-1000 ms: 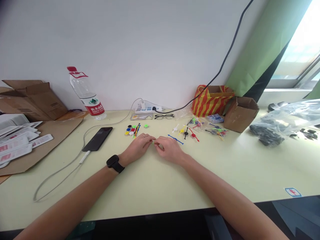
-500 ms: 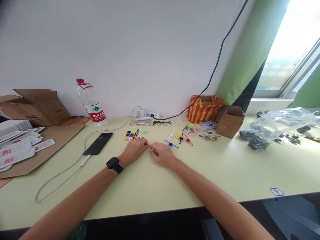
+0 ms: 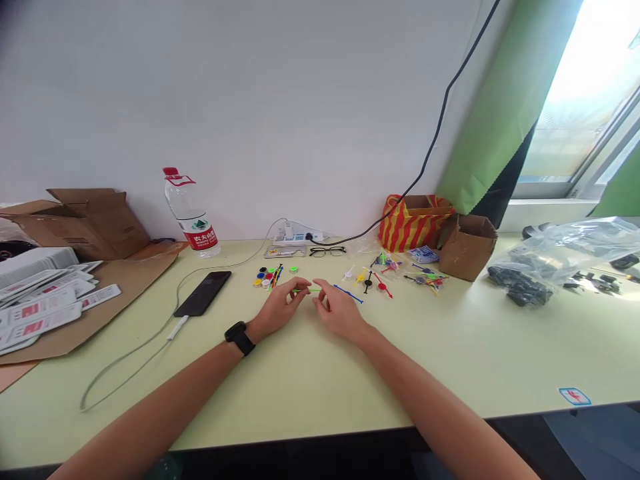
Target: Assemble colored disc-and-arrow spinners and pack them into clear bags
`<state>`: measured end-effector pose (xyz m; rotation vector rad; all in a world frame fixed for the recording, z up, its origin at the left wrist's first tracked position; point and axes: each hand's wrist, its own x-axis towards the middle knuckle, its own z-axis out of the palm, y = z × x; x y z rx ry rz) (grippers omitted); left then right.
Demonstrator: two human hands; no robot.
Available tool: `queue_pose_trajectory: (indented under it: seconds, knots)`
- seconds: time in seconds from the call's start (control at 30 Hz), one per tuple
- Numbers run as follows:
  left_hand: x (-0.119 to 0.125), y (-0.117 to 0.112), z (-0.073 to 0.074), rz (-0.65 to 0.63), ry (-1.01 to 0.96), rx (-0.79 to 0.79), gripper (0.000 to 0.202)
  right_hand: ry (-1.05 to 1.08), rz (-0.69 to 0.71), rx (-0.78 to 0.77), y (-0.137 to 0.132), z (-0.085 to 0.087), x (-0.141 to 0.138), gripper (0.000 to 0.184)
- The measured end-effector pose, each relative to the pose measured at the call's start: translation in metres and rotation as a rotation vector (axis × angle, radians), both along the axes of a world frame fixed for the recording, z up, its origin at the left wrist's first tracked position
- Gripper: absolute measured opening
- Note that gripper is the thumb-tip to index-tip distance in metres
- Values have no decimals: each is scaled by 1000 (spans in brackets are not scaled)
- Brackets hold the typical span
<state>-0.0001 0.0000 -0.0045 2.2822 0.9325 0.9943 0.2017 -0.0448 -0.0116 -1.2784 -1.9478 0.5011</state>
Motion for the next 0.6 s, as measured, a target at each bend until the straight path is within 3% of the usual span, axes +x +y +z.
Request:
queue_pose_trajectory:
  seconds: [0.13,0.23,0.4,0.6]
  knots:
    - [3,-9,2,27,43,63,24,-122,-102,29,3,-2,3,27]
    - [1,-5,2,112,85,183,31,-108,-157,47,6,-1,6,28]
    - [0,25,-8,367,196,328,45,-80,-213,74,8,2,11,30]
    - [2,52,-12,433,447,350,41,-38,-315,101,13,5,16,30]
